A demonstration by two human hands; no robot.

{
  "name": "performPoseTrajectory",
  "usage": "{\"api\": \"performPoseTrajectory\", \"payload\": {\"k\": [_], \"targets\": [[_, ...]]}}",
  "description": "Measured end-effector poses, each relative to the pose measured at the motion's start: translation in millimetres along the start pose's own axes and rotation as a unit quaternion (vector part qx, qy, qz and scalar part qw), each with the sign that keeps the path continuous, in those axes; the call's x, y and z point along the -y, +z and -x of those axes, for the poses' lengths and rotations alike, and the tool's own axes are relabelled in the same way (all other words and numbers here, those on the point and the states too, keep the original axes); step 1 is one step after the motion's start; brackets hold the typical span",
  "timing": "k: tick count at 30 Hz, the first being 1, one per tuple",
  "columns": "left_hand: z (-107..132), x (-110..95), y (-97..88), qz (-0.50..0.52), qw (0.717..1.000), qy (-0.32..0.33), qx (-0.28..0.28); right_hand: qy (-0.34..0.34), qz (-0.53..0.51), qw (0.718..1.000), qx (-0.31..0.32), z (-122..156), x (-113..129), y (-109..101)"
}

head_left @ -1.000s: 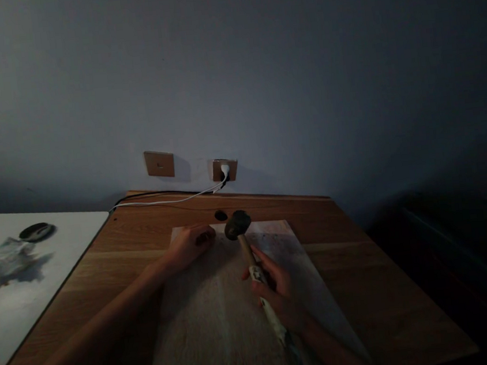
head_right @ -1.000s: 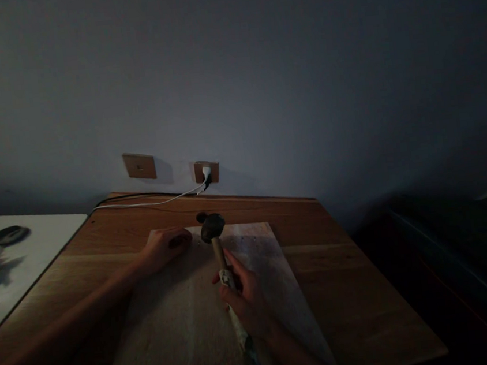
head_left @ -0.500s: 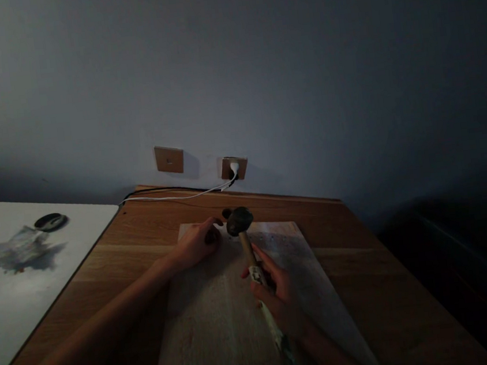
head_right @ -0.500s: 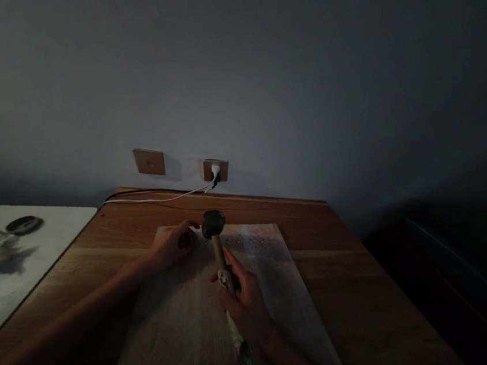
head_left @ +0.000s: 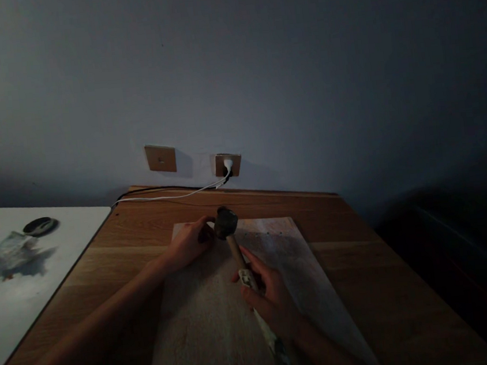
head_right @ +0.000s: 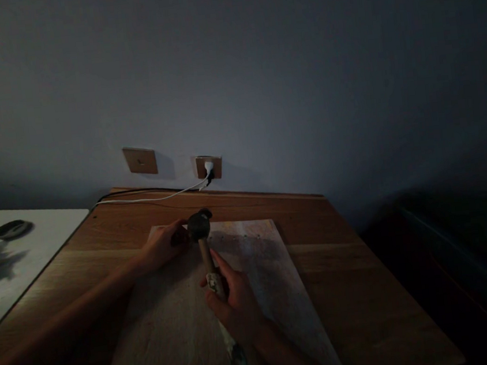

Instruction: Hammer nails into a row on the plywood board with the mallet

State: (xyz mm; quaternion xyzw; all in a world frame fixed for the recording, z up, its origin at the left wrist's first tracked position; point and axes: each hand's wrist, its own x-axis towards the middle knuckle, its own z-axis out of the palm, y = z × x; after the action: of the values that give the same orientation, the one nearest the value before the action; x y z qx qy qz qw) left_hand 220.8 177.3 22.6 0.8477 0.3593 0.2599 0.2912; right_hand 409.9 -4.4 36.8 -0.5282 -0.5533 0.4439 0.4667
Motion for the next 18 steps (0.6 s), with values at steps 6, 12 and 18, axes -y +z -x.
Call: {"api": "performPoseTrajectory", "payload": {"k": [6,12,18], "targets": [[-0.4,0.4,-0.1,-0.018,1.0,0.003,-0.017,-0.027,0.03,0.999,0.022,-0.8,0.8,0.9],[-0.1,1.8,-0.4,-0.028,0.999,0.008,-0.021,-0.03,0.025,0.999,0.022,-0.2,0.6,2.7],[-0.5,6.1,0.9,-0.023,0.999,0.023,-0.018,-0.022,0.019,1.0,0.007,-2.4,-0.3,2.4]]}}
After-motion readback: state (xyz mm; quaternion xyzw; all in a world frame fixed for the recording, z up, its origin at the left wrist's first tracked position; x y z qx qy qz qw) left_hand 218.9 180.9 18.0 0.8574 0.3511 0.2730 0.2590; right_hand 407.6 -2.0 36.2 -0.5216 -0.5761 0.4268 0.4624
